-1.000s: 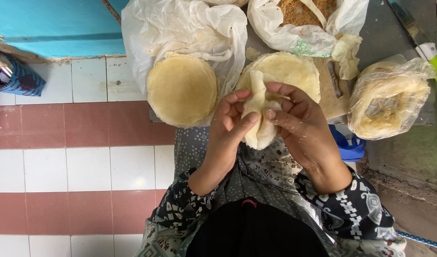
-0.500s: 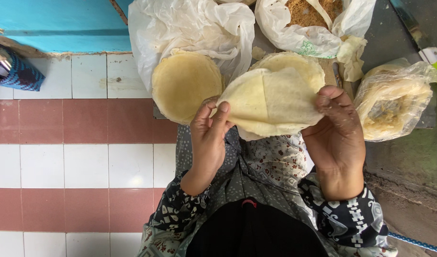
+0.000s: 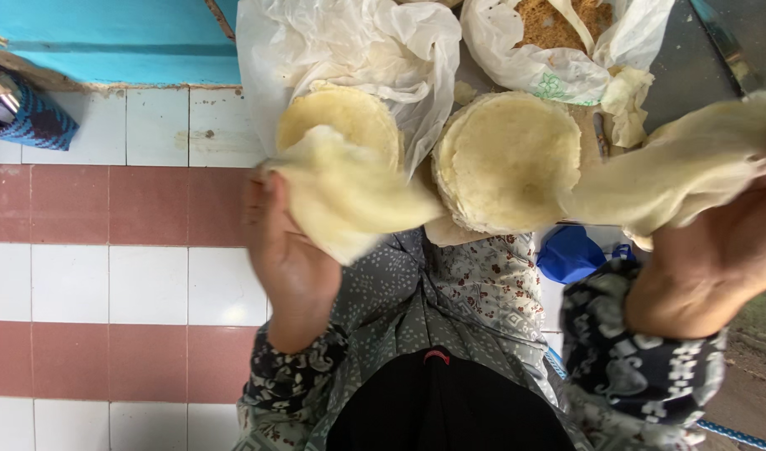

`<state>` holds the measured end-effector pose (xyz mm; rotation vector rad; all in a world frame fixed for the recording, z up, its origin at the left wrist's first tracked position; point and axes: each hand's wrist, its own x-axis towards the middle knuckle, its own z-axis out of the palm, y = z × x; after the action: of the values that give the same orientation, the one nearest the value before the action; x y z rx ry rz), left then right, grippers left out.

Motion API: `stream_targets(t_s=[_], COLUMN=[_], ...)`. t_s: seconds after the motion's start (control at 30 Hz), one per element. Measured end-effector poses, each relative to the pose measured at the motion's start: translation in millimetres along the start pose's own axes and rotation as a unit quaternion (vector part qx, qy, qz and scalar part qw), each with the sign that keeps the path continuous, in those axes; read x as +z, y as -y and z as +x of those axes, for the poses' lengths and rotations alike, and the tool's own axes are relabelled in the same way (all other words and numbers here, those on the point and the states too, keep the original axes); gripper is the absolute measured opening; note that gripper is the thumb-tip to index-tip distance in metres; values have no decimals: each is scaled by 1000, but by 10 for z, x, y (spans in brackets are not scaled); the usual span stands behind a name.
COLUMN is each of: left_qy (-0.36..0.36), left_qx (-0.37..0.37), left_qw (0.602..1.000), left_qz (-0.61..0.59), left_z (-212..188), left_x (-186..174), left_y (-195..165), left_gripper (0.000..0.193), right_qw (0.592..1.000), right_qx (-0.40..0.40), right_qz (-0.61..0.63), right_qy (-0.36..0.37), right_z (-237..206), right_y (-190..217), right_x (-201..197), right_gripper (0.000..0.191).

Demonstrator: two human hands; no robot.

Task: The person sits on the floor and peels thin, pliable sheets off round stacked dough discs one at a time, pulling each thin layer free by hand and setting the separated sheets onto a pile beside them, working through the stack of discs.

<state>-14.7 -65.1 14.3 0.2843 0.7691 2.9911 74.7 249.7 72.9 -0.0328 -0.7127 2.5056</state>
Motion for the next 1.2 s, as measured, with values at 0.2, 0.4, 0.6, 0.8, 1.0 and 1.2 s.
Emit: stream_targets(t_s=[0.2, 0.4, 0.6, 0.8, 1.0, 1.2], left_qy=[-65, 8, 168, 134, 108, 56], left_qx=[-44, -120, -73, -169, -111, 42], left_qw=[965, 832, 752, 815, 816, 802], left_qz=[251, 542, 633, 538, 557, 594], left_z=[71, 179, 191, 397, 340, -59], left_x=[146, 393, 538, 426, 140, 13], left_y=[-513, -680, -837, -794, -829, -485], left_gripper=[16, 21, 20, 18, 17, 16], right_qw=[681, 181, 379, 747, 714, 703], right_qx=[-183, -122, -223, 290, 251, 57], right_qz=[-689, -902, -817, -466, -567, -633], right_qy=[165, 372, 374, 376, 325, 319], right_z=[412, 63, 35, 218, 269, -46], right_y=[-123, -604, -676, -1112, -1050, -986], right_x=[323, 561, 864, 723, 626, 821], right_gripper=[34, 61, 50, 31, 12, 19])
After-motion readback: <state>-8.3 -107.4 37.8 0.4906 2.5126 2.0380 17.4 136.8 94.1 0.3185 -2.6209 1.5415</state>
